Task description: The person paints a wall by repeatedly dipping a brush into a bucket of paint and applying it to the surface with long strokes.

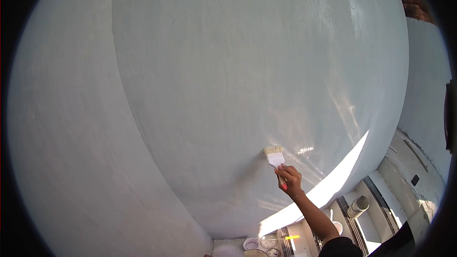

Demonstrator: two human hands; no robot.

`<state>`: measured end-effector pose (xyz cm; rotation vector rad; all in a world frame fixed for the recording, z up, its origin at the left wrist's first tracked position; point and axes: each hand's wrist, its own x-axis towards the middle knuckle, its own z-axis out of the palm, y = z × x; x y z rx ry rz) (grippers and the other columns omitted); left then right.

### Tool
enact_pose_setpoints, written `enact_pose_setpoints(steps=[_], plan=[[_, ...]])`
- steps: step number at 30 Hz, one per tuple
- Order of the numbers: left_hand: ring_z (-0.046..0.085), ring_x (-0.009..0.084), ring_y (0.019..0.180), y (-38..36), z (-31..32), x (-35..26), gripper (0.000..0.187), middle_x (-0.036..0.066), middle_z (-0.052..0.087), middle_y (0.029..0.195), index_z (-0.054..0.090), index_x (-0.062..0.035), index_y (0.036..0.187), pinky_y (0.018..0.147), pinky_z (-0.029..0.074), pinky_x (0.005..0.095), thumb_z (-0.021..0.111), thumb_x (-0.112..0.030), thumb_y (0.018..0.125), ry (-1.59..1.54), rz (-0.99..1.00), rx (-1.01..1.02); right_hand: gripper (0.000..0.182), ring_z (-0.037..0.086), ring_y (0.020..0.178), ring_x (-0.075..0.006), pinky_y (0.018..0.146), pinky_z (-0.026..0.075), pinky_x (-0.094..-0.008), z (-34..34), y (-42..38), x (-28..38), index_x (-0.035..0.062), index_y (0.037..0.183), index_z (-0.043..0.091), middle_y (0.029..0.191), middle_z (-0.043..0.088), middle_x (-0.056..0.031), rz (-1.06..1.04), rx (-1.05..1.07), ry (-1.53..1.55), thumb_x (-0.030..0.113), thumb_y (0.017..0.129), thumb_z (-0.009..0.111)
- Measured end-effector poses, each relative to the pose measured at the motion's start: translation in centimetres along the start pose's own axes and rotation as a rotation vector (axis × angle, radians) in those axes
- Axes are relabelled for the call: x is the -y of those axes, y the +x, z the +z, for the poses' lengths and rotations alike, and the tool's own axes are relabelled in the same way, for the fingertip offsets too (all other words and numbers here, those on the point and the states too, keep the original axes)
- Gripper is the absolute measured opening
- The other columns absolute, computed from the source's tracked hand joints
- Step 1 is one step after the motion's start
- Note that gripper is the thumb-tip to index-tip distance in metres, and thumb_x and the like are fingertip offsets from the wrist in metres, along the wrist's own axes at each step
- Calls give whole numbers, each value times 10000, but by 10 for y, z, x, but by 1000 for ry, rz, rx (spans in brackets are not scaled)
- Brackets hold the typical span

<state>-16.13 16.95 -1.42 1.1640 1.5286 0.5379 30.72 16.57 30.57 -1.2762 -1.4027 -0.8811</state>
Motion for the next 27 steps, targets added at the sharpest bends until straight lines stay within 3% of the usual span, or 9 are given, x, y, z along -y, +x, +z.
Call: enact_pose_setpoints(steps=[1, 3, 6, 7, 10, 11, 15, 17, 27], plan=[[531, 235, 511, -8, 0, -17, 249, 158, 558, 672, 576, 7, 928, 456, 453, 435, 680, -135, 753, 117, 47, 5, 252, 727, 821, -261, 734, 600, -336, -1, -4, 3, 65, 949, 770, 858, 718, -94, 52, -22, 32, -62, 734, 802], [659, 329, 689, 4, 2, -27, 372, 221, 662, 840, 624, 14, 1069, 627, 542, 482, 693, -203, 776, 273, 185, 14, 284, 736, 862, -246, 720, 595, -316, -6, -5, 5, 76, 1003, 773, 890, 721, -93, 150, -71, 82, -45, 747, 797], [604, 288, 569, -11, 0, -69, 374, 127, 582, 636, 504, -45, 724, 544, 461, 434, 814, -255, 725, 438, 484, -103, 305, 731, 844, -222, 712, 582, -285, -23, -9, 17, 73, 1059, 773, 877, 704, -97, 498, -157, 216, -38, 777, 802], [617, 302, 577, -23, -1, -86, 372, 125, 592, 640, 525, -50, 741, 553, 474, 437, 813, -287, 736, 477, 464, -131, 309, 716, 816, -201, 689, 568, -274, -31, -16, 16, 30, 1144, 743, 875, 703, -97, 528, -175, 203, 3, 838, 775], [659, 356, 634, -65, 7, -139, 403, 128, 635, 664, 595, -73, 791, 604, 510, 470, 773, -434, 793, 595, 436, -222, 335, 705, 777, -205, 660, 565, -288, -36, -59, 29, -43, 1220, 678, 875, 700, -93, 1189, -520, 802, 46, 901, 729], [676, 383, 674, -75, 9, -148, 447, 136, 660, 679, 622, -86, 808, 637, 519, 498, 737, -518, 829, 638, 444, -251, 369, 686, 798, -196, 685, 560, -302, -41, -81, 31, -79, 1275, 617, 973, 696, -99, 1282, -484, 878, 120, 967, 658], [661, 381, 625, -94, 15, -167, 317, 142, 645, 645, 629, -82, 785, 593, 515, 477, 761, -369, 817, 675, 617, -339, 362, 656, 898, -178, 797, 542, -310, -67, -176, 64, -15, 1297, 598, 1134, 653, -93, 1725, -512, 1241, 190, 999, 592], [645, 383, 603, -106, 17, -175, 279, 156, 625, 633, 609, -60, 765, 569, 497, 464, 764, -287, 813, 639, 642, -332, 301, 662, 878, -181, 805, 541, -313, -84, -202, 92, -2, 1221, 627, 1059, 677, -87, 1895, -405, 1240, 190, 991, 611], [408, 182, 500, -134, 34, -149, 330, 62, 415, 559, 444, -32, 703, 499, 358, 337, 755, -105, 785, 423, 620, -285, 145, 713, 801, -169, 744, 599, -290, -121, -198, 173, -36, 1032, 682, 917, 713, -114, 1878, 230, 1027, 24, 900, 684]])
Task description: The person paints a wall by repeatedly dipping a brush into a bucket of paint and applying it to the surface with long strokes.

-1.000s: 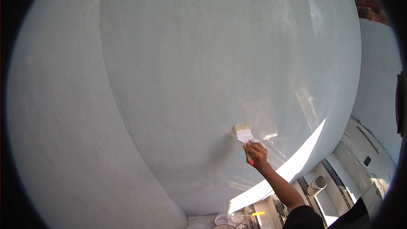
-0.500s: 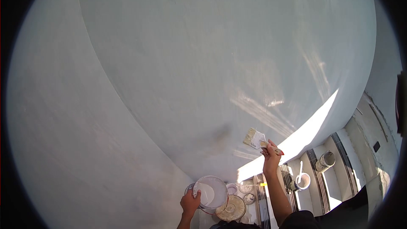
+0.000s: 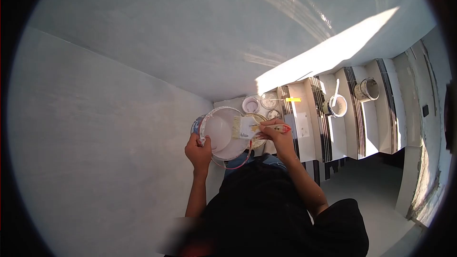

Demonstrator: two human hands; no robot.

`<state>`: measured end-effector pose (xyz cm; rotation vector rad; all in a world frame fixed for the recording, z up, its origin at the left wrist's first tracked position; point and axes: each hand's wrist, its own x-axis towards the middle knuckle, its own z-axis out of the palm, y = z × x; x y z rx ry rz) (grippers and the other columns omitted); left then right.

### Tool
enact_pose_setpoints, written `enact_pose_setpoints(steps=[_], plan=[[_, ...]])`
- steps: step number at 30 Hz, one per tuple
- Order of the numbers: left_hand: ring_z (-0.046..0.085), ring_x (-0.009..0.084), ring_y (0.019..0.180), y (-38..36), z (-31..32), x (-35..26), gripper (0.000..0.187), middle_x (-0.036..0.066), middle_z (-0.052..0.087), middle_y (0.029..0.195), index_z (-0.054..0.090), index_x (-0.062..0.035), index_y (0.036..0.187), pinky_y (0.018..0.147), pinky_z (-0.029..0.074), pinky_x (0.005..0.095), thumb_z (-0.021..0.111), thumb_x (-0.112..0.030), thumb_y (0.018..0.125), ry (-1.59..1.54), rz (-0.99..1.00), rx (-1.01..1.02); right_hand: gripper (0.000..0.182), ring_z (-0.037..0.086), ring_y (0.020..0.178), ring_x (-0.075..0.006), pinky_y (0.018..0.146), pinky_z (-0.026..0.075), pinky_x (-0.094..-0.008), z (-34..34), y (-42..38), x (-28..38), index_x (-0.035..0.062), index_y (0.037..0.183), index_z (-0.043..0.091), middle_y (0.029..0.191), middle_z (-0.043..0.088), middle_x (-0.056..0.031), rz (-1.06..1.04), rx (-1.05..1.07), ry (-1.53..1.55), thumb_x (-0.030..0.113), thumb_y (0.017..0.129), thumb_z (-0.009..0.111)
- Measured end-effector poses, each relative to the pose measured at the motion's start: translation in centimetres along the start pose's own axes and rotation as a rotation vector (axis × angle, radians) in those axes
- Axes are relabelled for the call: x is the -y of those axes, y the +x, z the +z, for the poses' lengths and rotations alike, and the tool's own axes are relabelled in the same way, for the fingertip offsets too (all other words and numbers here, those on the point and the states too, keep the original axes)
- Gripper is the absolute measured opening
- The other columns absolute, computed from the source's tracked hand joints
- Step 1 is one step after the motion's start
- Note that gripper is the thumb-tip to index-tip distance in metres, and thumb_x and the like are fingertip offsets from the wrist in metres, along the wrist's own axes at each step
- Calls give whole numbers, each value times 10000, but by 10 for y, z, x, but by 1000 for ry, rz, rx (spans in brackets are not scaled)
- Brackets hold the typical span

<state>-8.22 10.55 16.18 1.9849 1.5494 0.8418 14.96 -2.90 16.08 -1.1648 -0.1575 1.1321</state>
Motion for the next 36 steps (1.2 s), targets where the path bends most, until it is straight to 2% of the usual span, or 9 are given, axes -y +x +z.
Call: enact_pose_setpoints(steps=[5, 11, 14, 18, 20, 23, 26, 29, 36], plan=[[340, 89, 564, -19, 22, -16, 345, -3, 344, 598, 385, -44, 712, 501, 294, 287, 717, -65, 803, -81, 19, -52, 117, 728, 805, -211, 740, 574, -326, 29, 22, -32, -3, 941, 733, 852, 729, -129, -79, 82, -315, 73, 856, 706], [350, 122, 550, -32, 41, -30, 313, 37, 359, 592, 413, -35, 722, 501, 313, 312, 712, -76, 804, -26, 66, -91, 112, 663, 863, -450, 783, 535, -475, 54, 68, -73, 49, 864, 722, 855, 684, -247, -377, -79, -669, 89, 774, 671], [461, 247, 511, -34, 45, -38, 265, 103, 472, 594, 487, -24, 715, 506, 369, 376, 741, -76, 768, -13, 74, -83, 98, 662, 860, -430, 768, 527, -488, 63, 81, -89, 35, 840, 711, 853, 694, -221, -401, -81, -825, 72, 770, 654], [463, 274, 507, -35, 52, -35, 278, 105, 482, 601, 478, -30, 698, 503, 364, 395, 738, -93, 773, -57, 73, -85, 139, 701, 849, -393, 774, 550, -442, 75, 83, -101, 46, 907, 743, 901, 716, -218, -407, -4, -808, 86, 806, 654], [449, 257, 506, -29, 52, -30, 304, 100, 464, 591, 471, -33, 697, 504, 361, 389, 749, -118, 787, -51, 40, -111, 136, 724, 832, -352, 763, 565, -411, 75, 83, -97, 28, 917, 744, 905, 730, -206, -363, 80, -770, 75, 821, 660], [410, 216, 511, -16, 45, -26, 364, 79, 421, 575, 448, -37, 694, 505, 347, 379, 766, -167, 812, -59, -76, -133, 160, 736, 823, -273, 752, 568, -380, 75, 85, -84, 4, 920, 749, 814, 732, -184, -134, 170, -397, 53, 783, 684], [356, 171, 531, 8, 35, -16, 421, 50, 366, 571, 416, -40, 695, 508, 323, 361, 773, -208, 840, -111, -147, -177, 157, 725, 845, -178, 766, 590, -314, 82, 66, -21, -31, 961, 734, 857, 735, -130, 29, 208, -233, 50, 832, 698], [319, 141, 554, 30, 25, 0, 444, 24, 330, 581, 391, -40, 697, 516, 303, 341, 765, -214, 862, -209, -205, -208, 169, 726, 824, -198, 833, 616, -301, 90, 54, 36, -53, 1056, 675, 955, 721, -150, 92, 230, -139, 25, 906, 659], [297, 99, 592, 54, -1, 12, 463, -8, 312, 604, 374, -47, 693, 527, 297, 310, 746, -224, 903, -317, -252, -186, 230, 699, 819, -149, 759, 565, -271, 97, 57, 50, -21, 1044, 681, 898, 724, -87, -97, 157, -205, 93, 871, 782]])
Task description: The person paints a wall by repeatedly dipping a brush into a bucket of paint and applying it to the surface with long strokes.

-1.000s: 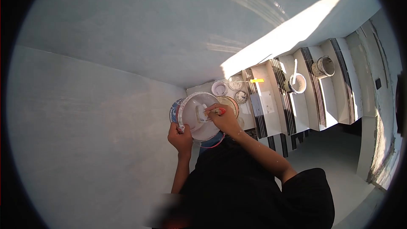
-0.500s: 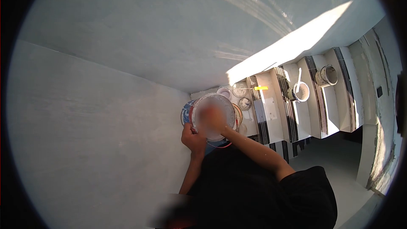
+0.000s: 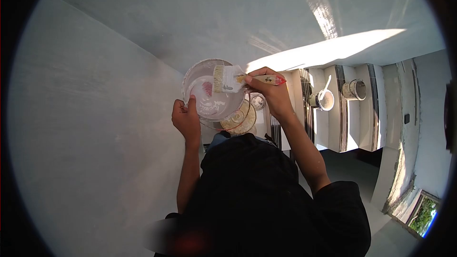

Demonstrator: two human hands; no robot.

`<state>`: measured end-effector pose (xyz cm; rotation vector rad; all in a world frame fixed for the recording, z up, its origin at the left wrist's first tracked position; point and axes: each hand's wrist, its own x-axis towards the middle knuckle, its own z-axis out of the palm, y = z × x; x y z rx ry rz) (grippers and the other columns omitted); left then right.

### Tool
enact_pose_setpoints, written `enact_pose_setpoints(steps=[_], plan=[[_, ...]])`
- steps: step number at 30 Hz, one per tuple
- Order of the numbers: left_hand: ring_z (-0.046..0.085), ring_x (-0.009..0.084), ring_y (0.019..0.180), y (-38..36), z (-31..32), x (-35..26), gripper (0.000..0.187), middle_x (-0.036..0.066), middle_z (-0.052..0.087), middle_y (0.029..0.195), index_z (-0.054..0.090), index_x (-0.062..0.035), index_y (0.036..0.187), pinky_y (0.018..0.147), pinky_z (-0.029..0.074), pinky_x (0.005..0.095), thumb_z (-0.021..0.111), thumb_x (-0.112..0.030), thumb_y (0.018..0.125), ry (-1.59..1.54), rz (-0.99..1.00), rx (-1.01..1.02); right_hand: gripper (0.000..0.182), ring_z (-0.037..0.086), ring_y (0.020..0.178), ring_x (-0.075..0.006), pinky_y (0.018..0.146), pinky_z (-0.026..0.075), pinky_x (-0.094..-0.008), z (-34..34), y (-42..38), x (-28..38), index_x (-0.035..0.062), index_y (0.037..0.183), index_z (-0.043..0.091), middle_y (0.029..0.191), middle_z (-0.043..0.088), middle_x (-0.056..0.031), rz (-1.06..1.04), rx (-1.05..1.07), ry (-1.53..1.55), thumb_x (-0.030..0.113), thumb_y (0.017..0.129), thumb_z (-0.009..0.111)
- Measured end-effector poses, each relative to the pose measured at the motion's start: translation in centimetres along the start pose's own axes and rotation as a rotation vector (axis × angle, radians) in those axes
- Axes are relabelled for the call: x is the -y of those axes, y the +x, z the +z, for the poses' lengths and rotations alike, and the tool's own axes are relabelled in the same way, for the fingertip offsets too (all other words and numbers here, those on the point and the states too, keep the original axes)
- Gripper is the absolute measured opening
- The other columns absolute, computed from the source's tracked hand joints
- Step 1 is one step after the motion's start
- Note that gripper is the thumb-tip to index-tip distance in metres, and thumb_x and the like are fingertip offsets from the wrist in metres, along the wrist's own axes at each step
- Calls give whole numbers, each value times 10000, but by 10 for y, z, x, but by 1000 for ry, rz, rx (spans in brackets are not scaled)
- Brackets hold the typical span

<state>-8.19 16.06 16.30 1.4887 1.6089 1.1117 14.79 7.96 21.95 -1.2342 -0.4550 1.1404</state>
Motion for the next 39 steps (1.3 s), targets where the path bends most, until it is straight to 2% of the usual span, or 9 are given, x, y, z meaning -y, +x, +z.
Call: enact_pose_setpoints(steps=[8, 16, 21, 24, 27, 31, 35, 37, 39], plan=[[330, 113, 550, 34, -19, 11, 481, -5, 355, 574, 407, -52, 684, 521, 324, 322, 771, -297, 881, 30, -85, -13, 290, 688, 876, -193, 779, 571, -307, 24, 0, -14, -72, 1176, 657, 967, 700, -143, -35, -75, 221, 53, 917, 696], [384, 168, 505, 53, -36, 15, 480, 36, 413, 545, 456, -45, 674, 514, 357, 373, 793, -342, 843, 72, -134, -35, 213, 708, 798, -217, 722, 607, -336, 61, 15, -17, -77, 1068, 672, 948, 711, -157, -37, -53, -135, 53, 904, 712], [426, 209, 494, 60, -45, 16, 476, 47, 439, 543, 469, -53, 674, 523, 381, 393, 796, -360, 832, 78, -172, -48, 164, 692, 718, -195, 669, 598, -318, 82, 30, -13, -42, 1048, 685, 910, 703, -127, 21, -34, 51, 43, 909, 693], [356, 155, 518, 66, -42, 18, 505, 34, 402, 544, 423, -44, 656, 517, 345, 361, 788, -341, 840, 61, -129, -78, 166, 684, 726, -191, 671, 590, -324, 84, 40, -7, -33, 1060, 679, 912, 690, -115, 5, -16, 69, 53, 918, 684], [487, 290, 506, 68, -45, 20, 498, 68, 480, 552, 477, -54, 670, 545, 407, 434, 781, -416, 824, 90, -132, -57, 171, 678, 715, -190, 667, 586, -330, 87, 45, 14, -32, 1070, 667, 922, 686, -114, -48, 62, 43, 58, 924, 679], [544, 317, 543, 75, -41, 24, 482, 82, 535, 581, 510, -53, 682, 560, 428, 449, 768, -435, 826, 86, -126, -43, 210, 691, 729, -205, 661, 599, -340, 107, 53, 83, -70, 1077, 646, 932, 684, -140, -296, 125, -142, 69, 925, 684], [607, 340, 590, 72, -31, 39, 445, 100, 592, 621, 545, -54, 709, 578, 455, 460, 761, -423, 830, 54, -116, -48, 187, 721, 814, -212, 725, 618, -314, 142, 63, 165, -75, 1011, 703, 935, 728, -162, -728, 181, -430, 67, 896, 746], [627, 347, 606, 60, -28, 49, 423, 108, 609, 634, 559, -56, 726, 586, 465, 466, 761, -412, 831, 65, -104, -71, 119, 718, 797, -187, 735, 608, -292, 159, 59, 201, -29, 976, 738, 911, 738, -122, -1001, 225, -706, 41, 882, 759], [639, 350, 616, 54, -22, 61, 402, 114, 619, 642, 570, -59, 741, 591, 472, 471, 760, -401, 831, 96, -93, -97, 128, 704, 747, -140, 660, 557, -257, 177, 59, 240, 28, 975, 760, 859, 734, -77, -1431, 227, -1119, -17, 855, 755]])
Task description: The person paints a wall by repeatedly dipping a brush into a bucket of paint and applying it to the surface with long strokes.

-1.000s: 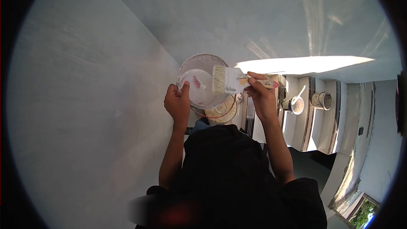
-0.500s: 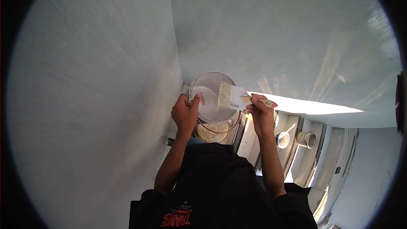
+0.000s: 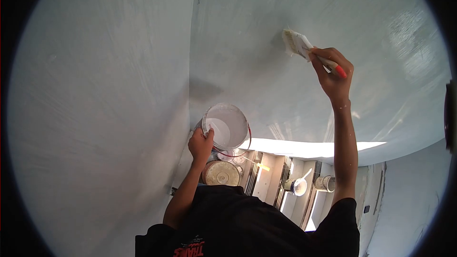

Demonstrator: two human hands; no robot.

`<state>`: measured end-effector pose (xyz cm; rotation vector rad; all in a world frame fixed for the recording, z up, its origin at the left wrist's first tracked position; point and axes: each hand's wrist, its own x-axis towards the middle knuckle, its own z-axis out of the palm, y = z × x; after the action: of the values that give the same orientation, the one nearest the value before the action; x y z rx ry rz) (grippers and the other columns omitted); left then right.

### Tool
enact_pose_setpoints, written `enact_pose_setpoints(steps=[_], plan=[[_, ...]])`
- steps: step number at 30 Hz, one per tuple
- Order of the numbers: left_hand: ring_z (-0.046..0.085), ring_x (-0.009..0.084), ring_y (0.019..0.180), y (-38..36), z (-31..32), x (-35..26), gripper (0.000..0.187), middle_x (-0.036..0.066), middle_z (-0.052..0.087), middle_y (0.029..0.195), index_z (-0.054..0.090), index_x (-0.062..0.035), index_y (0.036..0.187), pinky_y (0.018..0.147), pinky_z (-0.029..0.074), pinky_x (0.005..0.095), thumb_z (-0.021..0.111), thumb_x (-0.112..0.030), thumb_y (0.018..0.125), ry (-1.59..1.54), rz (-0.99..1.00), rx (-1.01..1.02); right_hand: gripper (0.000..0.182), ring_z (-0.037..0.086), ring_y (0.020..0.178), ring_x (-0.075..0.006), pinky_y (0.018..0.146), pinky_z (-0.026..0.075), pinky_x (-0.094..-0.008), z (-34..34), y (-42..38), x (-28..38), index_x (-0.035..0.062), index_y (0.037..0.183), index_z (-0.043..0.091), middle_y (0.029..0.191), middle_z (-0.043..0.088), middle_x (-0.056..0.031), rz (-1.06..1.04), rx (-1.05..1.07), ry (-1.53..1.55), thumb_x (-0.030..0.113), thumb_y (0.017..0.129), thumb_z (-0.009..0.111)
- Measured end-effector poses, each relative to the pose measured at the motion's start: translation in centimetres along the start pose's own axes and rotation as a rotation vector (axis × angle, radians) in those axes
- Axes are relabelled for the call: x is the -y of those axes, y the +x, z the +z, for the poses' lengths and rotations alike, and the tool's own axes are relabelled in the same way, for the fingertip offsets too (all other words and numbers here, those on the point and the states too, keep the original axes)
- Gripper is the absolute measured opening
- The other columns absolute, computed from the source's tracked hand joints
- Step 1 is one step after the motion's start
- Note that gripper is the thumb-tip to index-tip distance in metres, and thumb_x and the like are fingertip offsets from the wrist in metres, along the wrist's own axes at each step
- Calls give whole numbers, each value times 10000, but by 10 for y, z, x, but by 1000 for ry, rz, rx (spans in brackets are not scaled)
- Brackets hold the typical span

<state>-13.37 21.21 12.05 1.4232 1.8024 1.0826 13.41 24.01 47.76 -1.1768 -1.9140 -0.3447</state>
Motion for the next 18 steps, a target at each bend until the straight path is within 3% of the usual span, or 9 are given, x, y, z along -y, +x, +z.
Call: enact_pose_setpoints(steps=[4, 8, 12, 15, 18], plan=[[650, 357, 629, -5, 7, 20, 356, 110, 625, 646, 578, -66, 759, 603, 491, 473, 771, -360, 818, 44, -17, -26, 129, 696, 700, -140, 613, 538, -251, -27, 48, -2, 34, 968, 763, 833, 731, -71, -208, -79, -177, -10, 846, 769], [605, 364, 587, -21, 2, 42, 397, 113, 573, 612, 527, -61, 720, 577, 457, 472, 792, -345, 802, 64, -26, -85, 137, 694, 689, -145, 605, 531, -259, -34, 44, 8, 34, 948, 761, 817, 727, -73, -103, -100, 7, -31, 828, 760], [625, 380, 620, -28, 8, 74, 373, 124, 588, 634, 534, -58, 734, 602, 469, 488, 791, -324, 778, 121, -71, -110, 134, 712, 724, -187, 667, 555, -308, 16, 10, -12, 23, 931, 757, 832, 734, -84, 55, 407, 11, 7, 801, 787], [670, 410, 720, -30, 14, 89, 305, 165, 660, 731, 591, -44, 810, 657, 508, 513, 771, -289, 778, 145, -135, -49, 113, 722, 744, -204, 674, 562, -314, 29, 23, -43, 26, 923, 760, 869, 750, -97, 4, 458, 6, 32, 814, 786], [671, 445, 778, -43, 22, 118, 269, 201, 679, 789, 612, -29, 841, 707, 518, 543, 733, -249, 744, 133, -175, -76, 105, 731, 765, -207, 682, 571, -312, -14, 75, -34, 23, 923, 763, 893, 759, -109, 32, 471, -22, 33, 820, 779]])
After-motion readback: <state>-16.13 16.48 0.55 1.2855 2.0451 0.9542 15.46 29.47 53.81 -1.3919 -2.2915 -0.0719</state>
